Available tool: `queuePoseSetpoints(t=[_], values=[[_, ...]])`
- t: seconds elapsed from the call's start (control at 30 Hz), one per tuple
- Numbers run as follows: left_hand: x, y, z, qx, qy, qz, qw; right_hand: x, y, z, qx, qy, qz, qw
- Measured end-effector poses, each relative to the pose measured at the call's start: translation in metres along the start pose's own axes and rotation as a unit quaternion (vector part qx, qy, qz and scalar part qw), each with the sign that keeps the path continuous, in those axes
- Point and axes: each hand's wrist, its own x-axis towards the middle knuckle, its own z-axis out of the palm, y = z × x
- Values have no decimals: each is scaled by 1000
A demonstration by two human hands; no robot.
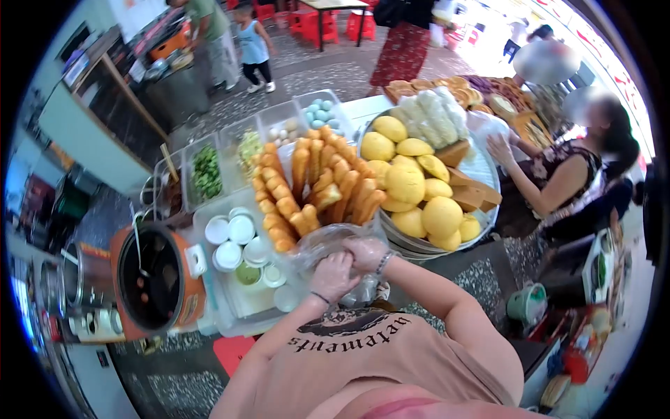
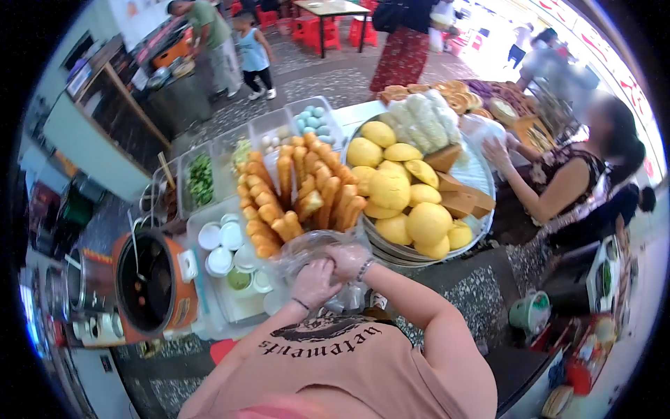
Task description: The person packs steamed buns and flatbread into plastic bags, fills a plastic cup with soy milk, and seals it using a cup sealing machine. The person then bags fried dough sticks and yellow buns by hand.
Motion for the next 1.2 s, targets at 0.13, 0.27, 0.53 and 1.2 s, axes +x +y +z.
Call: queuePoseSetpoints(t=[0.13,0.27,0.53,1.2], values=[[-3,-7,8,-10,-49,-23,998,6,1,20,44,59,-137,988],[-4,-8,6,-41,-45,-51,997,9,-5,23,82,56,-136,986],[-6,-7,8,-59,1,-47,997,8,-1,28,68,51,-88,992],[-11,-11,14,-35,64,51,996,3,5,40,8,116,-77,990]])
